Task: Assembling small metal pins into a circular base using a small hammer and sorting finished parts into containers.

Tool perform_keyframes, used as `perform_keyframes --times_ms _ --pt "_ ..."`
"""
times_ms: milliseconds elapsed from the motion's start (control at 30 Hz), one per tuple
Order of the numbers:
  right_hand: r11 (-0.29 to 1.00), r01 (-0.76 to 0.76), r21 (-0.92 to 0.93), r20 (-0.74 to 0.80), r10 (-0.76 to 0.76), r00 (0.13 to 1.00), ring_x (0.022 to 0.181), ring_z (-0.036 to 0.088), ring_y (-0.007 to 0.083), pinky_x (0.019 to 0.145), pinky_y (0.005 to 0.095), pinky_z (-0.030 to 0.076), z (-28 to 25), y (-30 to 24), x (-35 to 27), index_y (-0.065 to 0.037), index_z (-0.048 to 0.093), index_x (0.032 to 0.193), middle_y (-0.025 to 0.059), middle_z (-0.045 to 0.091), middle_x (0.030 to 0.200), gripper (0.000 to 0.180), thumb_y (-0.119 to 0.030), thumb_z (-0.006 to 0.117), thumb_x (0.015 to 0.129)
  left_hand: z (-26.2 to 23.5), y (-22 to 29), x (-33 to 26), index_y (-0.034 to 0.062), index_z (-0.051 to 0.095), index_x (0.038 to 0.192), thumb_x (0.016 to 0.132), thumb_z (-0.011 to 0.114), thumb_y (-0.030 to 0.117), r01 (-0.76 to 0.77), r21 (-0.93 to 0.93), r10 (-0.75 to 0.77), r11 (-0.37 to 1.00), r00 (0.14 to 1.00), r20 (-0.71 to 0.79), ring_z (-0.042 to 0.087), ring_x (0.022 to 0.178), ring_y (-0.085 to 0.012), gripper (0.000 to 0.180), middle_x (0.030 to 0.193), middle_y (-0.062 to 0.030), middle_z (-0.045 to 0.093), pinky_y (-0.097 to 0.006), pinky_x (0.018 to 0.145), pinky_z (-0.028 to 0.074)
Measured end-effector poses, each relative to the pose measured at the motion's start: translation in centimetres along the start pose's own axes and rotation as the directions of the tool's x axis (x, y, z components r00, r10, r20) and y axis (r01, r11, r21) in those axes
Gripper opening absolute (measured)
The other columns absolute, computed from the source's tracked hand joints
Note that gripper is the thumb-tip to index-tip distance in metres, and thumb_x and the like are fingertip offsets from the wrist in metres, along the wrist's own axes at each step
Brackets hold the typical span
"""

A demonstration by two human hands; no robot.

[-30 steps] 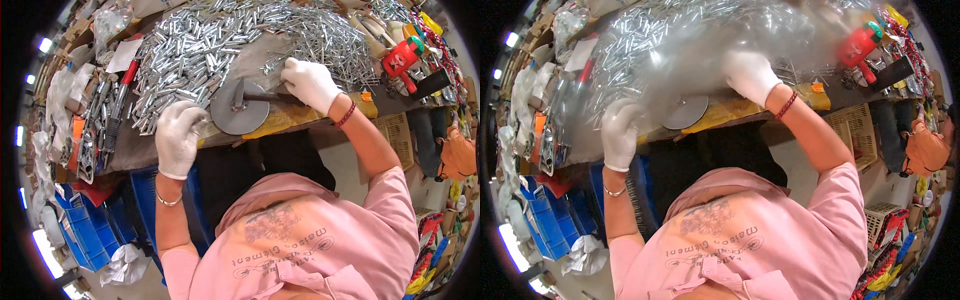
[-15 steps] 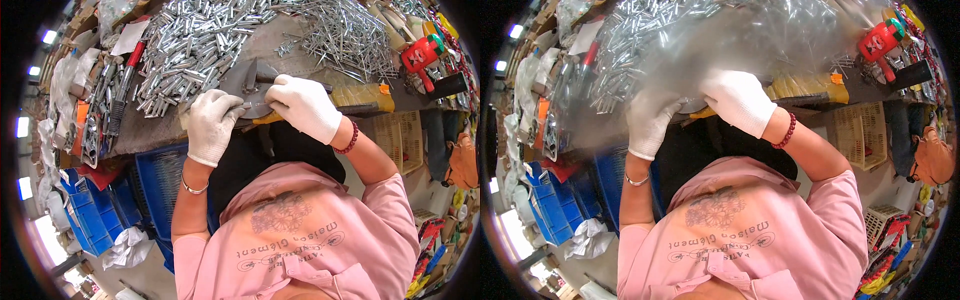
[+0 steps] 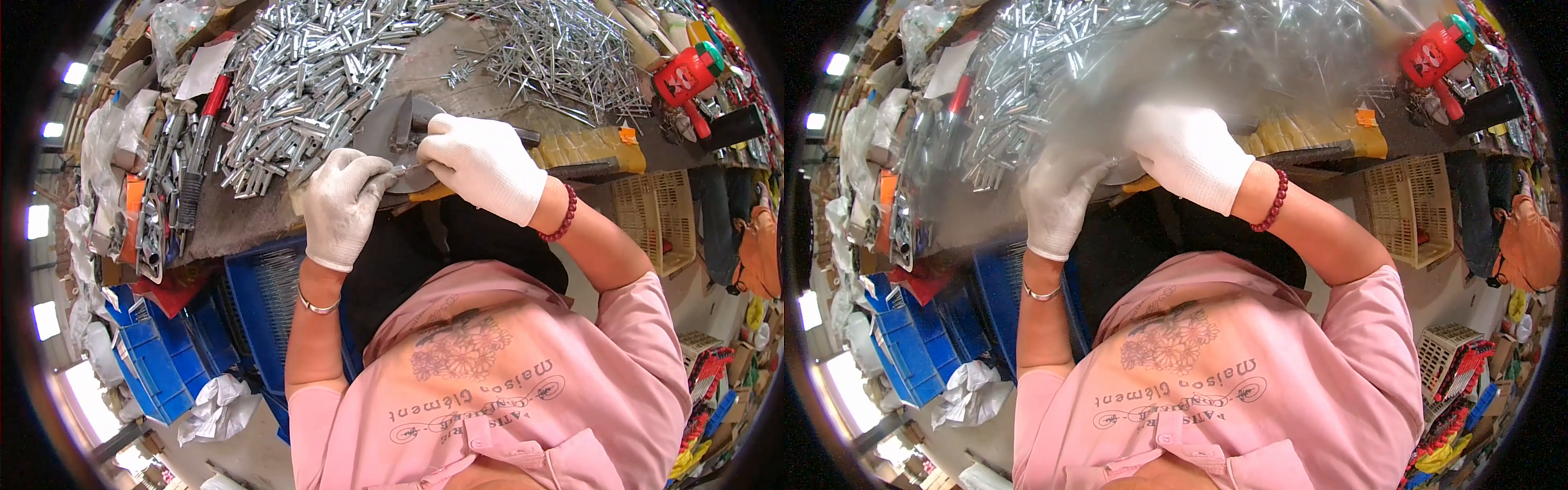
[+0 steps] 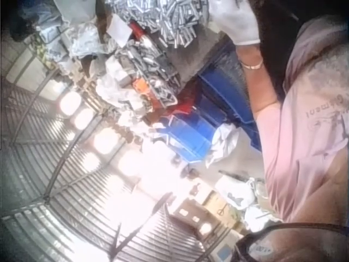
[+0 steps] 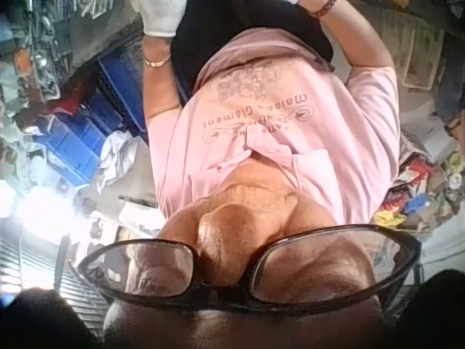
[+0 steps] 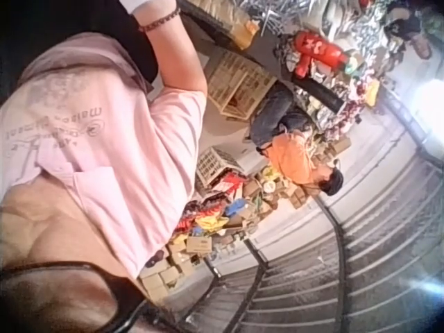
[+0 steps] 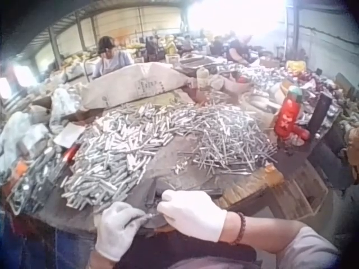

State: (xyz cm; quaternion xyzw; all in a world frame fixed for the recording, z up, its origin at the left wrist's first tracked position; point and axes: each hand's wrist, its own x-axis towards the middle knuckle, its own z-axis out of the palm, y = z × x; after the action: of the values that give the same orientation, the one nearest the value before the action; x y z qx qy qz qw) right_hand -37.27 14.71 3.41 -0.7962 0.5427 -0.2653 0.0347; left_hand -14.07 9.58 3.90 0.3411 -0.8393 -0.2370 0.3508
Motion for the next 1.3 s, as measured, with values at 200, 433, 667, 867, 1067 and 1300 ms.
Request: perform_keyframes --times_ms 200,433,667,867,1067,1300 --pt "0.998 0.013 0.056 0.025 -0.014 1.0 0.09 0.07 0.0346 0.077 0.045 0.057 0.0 0.1 0.3 -0.01 0.074 0.097 0.0094 0.063 0.097 0.006 -0.015 0.073 0.094 0.2 -0.3 -0.4 0.0065 0.079 0.097 0.084 0.084 0.004 -0.107 0.108 0.111 0.988 0.993 -0.028 0.069 0.083 -0.0318 0.014 0.091 -0.0113 0.069 -0.041 0.073 0.055" --pt "0.984 0.038 0.175 -0.037 -0.032 0.999 0.09 0.07 0.0346 0.076 0.0454 0.056 1.0 0.3 0.5 -0.01 0.075 0.095 0.0096 0.063 0.096 0.005 -0.015 0.073 0.094 0.8 -0.4 -0.6 0.0081 0.079 0.099 0.084 0.084 0.003 -0.082 0.087 0.086 0.993 0.995 -0.042 0.069 0.083 -0.0324 0.016 0.091 -0.0112 0.068 -0.042 0.072 0.054" --pt "0.994 -0.11 -0.022 -0.092 0.107 0.99 0.095 0.072 0.0326 0.083 0.0409 0.059 -2.4 3.9 1.6 -0.01 0.079 0.105 0.0106 0.07 0.099 0.015 -0.016 0.077 0.092 0.7 -0.5 -0.8 0.0086 0.079 0.098 0.081 0.086 0.003 -0.119 0.137 0.13 0.983 0.989 -0.074 0.068 0.08 -0.0319 0.018 0.089 -0.01 0.067 -0.042 0.07 0.054" --pt "0.934 -0.209 -0.289 -0.008 0.216 0.976 0.096 0.073 0.033 0.083 0.0412 0.06 -1.1 8.7 3.3 -0.012 0.08 0.104 0.0094 0.07 0.105 0.014 -0.019 0.072 0.095 1.0 -0.6 -0.9 0.009 0.079 0.096 0.08 0.088 0.005 -0.112 0.097 0.12 0.989 0.989 -0.082 0.068 0.079 -0.0312 0.019 0.089 -0.009 0.067 -0.041 0.069 0.054" --pt "0.952 -0.173 -0.252 0.069 0.196 0.978 0.1 0.073 0.034 0.087 0.0425 0.06 -0.5 9.3 3.1 -0.011 0.08 0.105 0.0096 0.07 0.107 0.015 -0.017 0.069 0.096 1.1 -0.4 -1.0 0.0097 0.078 0.095 0.081 0.088 0.006 -0.117 0.107 0.13 0.987 0.984 -0.119 0.067 0.077 -0.031 0.017 0.086 -0.0083 0.065 -0.042 0.067 0.053" --pt "0.964 -0.196 -0.177 -0.023 0.195 0.981 0.101 0.072 0.0351 0.089 0.0435 0.059 -1.1 10.1 2.4 -0.011 0.081 0.108 0.0104 0.071 0.105 0.018 -0.018 0.07 0.096 1.0 -0.1 -0.8 0.0095 0.078 0.093 0.079 0.088 0.005 -0.114 0.13 0.13 0.985 0.984 -0.123 0.067 0.076 -0.0298 0.018 0.086 -0.0081 0.065 -0.041 0.067 0.053"
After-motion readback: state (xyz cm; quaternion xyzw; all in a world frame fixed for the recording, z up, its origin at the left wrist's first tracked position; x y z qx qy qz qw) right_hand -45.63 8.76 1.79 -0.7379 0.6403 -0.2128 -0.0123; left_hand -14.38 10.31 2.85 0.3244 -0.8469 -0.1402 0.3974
